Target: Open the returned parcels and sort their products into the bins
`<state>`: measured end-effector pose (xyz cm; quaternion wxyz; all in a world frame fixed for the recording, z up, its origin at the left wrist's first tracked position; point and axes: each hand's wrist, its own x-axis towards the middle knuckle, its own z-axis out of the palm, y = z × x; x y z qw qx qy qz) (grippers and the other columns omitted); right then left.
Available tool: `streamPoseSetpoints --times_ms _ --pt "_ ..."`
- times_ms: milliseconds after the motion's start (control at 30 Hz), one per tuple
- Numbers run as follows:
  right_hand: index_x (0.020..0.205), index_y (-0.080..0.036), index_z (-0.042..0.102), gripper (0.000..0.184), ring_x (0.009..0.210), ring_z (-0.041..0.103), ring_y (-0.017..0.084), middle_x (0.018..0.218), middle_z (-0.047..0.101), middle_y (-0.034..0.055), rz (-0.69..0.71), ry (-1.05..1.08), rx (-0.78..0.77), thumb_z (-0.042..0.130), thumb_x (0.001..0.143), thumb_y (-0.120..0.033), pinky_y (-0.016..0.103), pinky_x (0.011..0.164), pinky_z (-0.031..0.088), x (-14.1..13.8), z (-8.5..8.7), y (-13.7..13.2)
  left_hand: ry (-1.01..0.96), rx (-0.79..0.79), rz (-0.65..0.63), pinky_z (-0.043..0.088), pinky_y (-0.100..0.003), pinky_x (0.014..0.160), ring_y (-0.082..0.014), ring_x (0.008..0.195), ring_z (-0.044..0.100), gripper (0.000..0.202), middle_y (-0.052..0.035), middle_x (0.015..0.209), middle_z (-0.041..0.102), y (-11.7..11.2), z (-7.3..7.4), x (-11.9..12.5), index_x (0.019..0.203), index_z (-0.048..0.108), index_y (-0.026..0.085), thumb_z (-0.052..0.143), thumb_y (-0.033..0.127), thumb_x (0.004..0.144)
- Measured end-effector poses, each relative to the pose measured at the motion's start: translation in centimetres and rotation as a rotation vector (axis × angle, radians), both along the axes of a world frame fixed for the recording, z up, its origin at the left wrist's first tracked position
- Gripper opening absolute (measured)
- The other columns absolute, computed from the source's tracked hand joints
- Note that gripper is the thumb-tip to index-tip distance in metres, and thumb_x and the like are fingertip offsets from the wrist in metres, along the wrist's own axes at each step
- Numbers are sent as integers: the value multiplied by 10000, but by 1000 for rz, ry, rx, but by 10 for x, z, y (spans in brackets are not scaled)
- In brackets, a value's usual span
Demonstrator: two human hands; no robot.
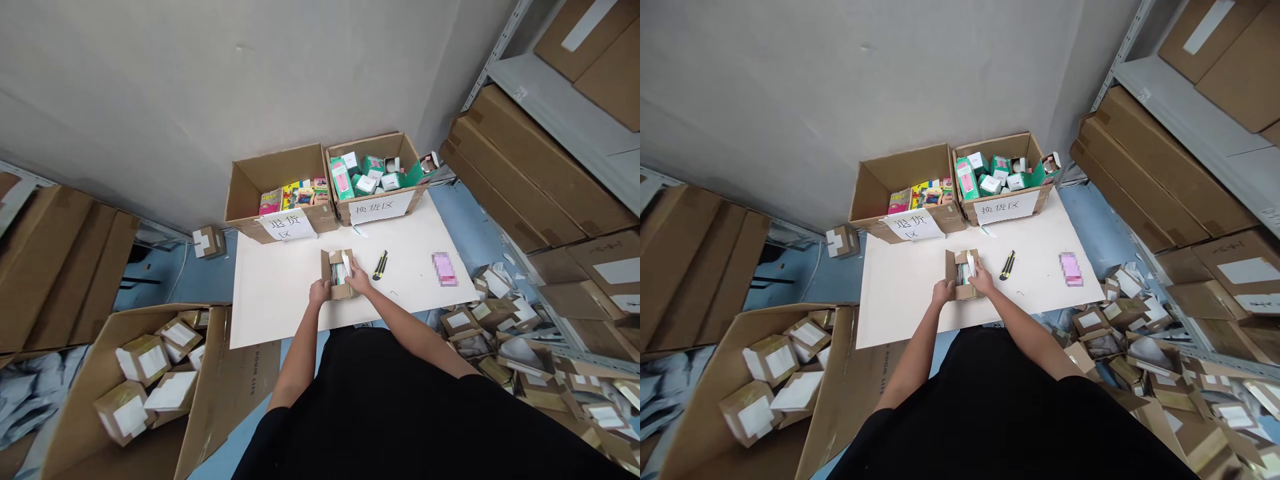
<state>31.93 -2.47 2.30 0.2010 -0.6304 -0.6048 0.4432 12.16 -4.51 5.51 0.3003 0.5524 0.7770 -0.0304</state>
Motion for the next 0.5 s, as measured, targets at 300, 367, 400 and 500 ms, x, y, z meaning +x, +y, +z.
streamPoseSetpoints --times_ms 300,367,400,500 --pt "1524 -173 585 826 1523 461 269 1612 529 88 -179 560 -27 624 699 -176 418 1237 397 14 -12 1 -35 4 34 519 -349 850 -334 1129 723 343 -224 1171 771 2 -7 0 1065 767 130 518 361 1021" --pt "1541 -192 565 813 1423 576 252 1527 621 73 -197 696 -27 586 729 -198 424 1187 465 13 -13 -5 -59 9 70 531 -357 865 -337 1134 724 333 -219 1169 777 2 -7 -8 1064 774 130 523 342 1013" --pt "1546 -196 558 806 1372 620 249 1486 657 70 -202 739 -25 569 740 -209 429 1165 490 12 -15 -9 -79 8 89 538 -353 865 -330 1121 730 331 -205 1153 785 1 -7 -13 1063 778 133 528 344 1010" --pt "1560 -200 538 799 1333 646 252 1449 685 73 -251 727 -17 546 762 -237 445 1154 498 10 -25 -14 -157 10 142 561 -318 856 -283 1076 751 359 -134 1134 808 -5 -9 -29 1123 776 164 541 414 1017"
